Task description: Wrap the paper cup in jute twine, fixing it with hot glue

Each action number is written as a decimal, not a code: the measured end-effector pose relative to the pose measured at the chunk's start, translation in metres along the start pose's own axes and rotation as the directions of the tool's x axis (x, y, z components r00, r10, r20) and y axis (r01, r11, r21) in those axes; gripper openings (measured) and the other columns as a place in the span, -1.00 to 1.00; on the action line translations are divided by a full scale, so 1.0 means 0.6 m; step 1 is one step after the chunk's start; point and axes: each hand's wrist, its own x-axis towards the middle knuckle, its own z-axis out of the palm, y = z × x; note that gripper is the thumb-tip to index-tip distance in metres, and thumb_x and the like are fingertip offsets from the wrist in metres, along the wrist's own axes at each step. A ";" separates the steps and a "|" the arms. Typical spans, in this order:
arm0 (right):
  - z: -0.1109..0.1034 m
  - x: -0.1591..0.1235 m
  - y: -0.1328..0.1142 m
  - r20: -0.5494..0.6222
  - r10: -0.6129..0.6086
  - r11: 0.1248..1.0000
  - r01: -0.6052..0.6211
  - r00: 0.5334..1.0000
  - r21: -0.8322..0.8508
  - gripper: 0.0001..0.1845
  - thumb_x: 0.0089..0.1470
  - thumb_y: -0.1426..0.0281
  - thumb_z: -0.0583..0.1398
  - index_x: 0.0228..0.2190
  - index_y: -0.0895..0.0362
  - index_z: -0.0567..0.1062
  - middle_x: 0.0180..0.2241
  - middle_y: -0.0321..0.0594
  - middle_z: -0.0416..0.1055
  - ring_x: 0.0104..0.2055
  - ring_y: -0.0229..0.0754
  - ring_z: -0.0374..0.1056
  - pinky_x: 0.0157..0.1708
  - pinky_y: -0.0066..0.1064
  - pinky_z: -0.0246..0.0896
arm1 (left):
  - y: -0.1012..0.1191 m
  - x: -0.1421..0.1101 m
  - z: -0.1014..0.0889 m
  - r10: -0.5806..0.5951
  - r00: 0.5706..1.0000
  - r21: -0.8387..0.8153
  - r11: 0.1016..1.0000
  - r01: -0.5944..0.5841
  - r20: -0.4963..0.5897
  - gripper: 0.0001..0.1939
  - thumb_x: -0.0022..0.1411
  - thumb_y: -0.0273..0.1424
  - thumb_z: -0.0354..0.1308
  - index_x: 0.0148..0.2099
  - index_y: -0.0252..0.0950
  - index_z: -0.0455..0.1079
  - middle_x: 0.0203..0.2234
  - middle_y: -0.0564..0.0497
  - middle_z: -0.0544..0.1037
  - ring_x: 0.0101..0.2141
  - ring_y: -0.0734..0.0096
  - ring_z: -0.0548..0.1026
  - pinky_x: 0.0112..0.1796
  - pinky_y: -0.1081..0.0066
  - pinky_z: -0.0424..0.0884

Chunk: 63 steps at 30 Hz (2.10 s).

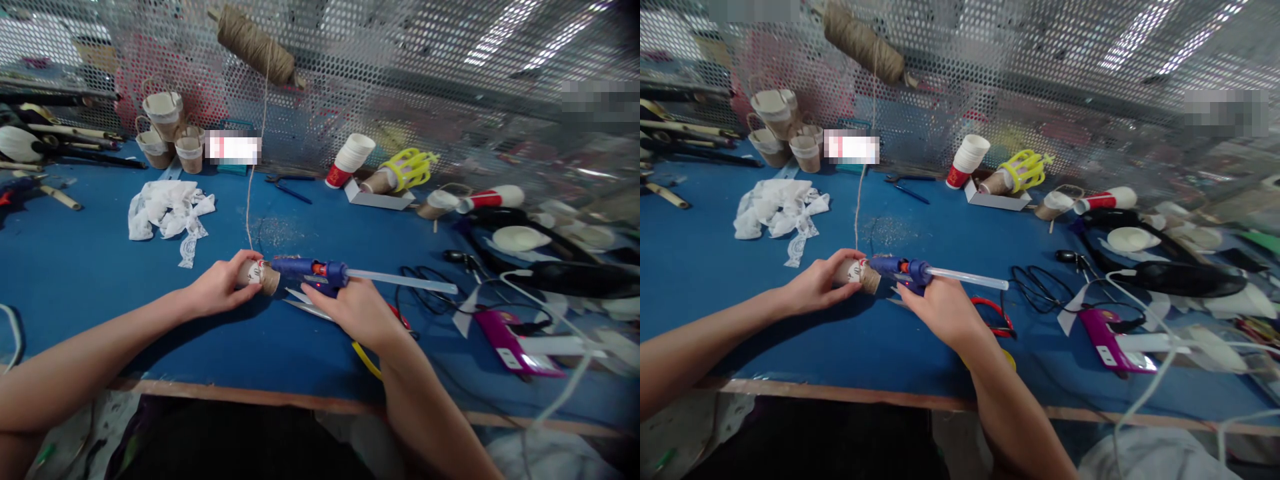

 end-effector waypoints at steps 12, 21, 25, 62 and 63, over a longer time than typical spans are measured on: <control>0.000 -0.002 -0.001 0.000 0.001 1.000 -0.001 1.000 -0.005 -0.83 -0.05 0.30 0.13 -0.53 0.13 0.41 -0.52 -0.21 0.46 -0.41 -0.12 0.39 -0.42 -0.38 0.22 | 0.000 -0.001 0.000 0.012 1.000 0.006 1.000 -0.012 -0.010 -0.56 0.13 -0.29 0.00 0.03 -0.36 0.09 -0.51 0.03 0.42 -0.62 0.53 0.30 -0.58 0.54 0.18; -0.002 -0.020 0.006 0.030 -0.122 0.993 0.122 0.992 0.009 -0.83 -0.01 0.33 0.10 -0.40 0.11 0.46 -0.42 -0.24 0.50 -0.34 -0.14 0.41 -0.37 -0.40 0.23 | -0.001 0.001 0.001 0.016 1.000 -0.026 1.000 -0.016 -0.009 -0.56 0.12 -0.30 0.00 0.03 -0.38 0.08 -0.49 0.02 0.45 -0.62 0.55 0.31 -0.58 0.53 0.21; 0.000 -0.021 0.004 0.032 -0.118 0.993 0.117 0.993 0.030 -0.85 -0.03 0.34 0.11 -0.41 0.09 0.46 -0.41 -0.25 0.50 -0.33 -0.14 0.40 -0.35 -0.39 0.24 | -0.002 0.001 0.000 0.022 1.000 -0.006 1.000 -0.022 -0.017 -0.56 0.12 -0.30 0.00 0.03 -0.38 0.09 -0.52 0.03 0.45 -0.63 0.54 0.31 -0.59 0.54 0.20; 0.037 0.114 -0.006 0.031 0.039 0.955 -0.046 0.999 0.294 -0.70 -0.08 0.26 0.18 -0.71 0.15 0.37 -0.60 -0.25 0.33 -0.40 -0.18 0.30 -0.36 -0.36 0.15 | -0.018 0.010 0.005 -0.131 0.990 -0.317 0.943 0.106 -0.060 -0.26 0.03 -0.32 0.14 0.18 -0.36 -0.13 -0.40 0.02 0.42 -0.44 0.45 0.39 -0.35 0.41 0.33; 0.044 0.114 -0.019 0.078 -0.009 0.941 -0.019 0.997 0.339 -0.72 -0.07 0.25 0.17 -0.67 0.15 0.40 -0.60 -0.28 0.34 -0.44 -0.23 0.29 -0.41 -0.41 0.15 | -0.020 0.010 0.006 -0.140 0.988 -0.323 0.940 0.113 -0.061 -0.24 0.02 -0.31 0.15 0.19 -0.36 -0.13 -0.43 0.03 0.41 -0.46 0.45 0.38 -0.38 0.42 0.33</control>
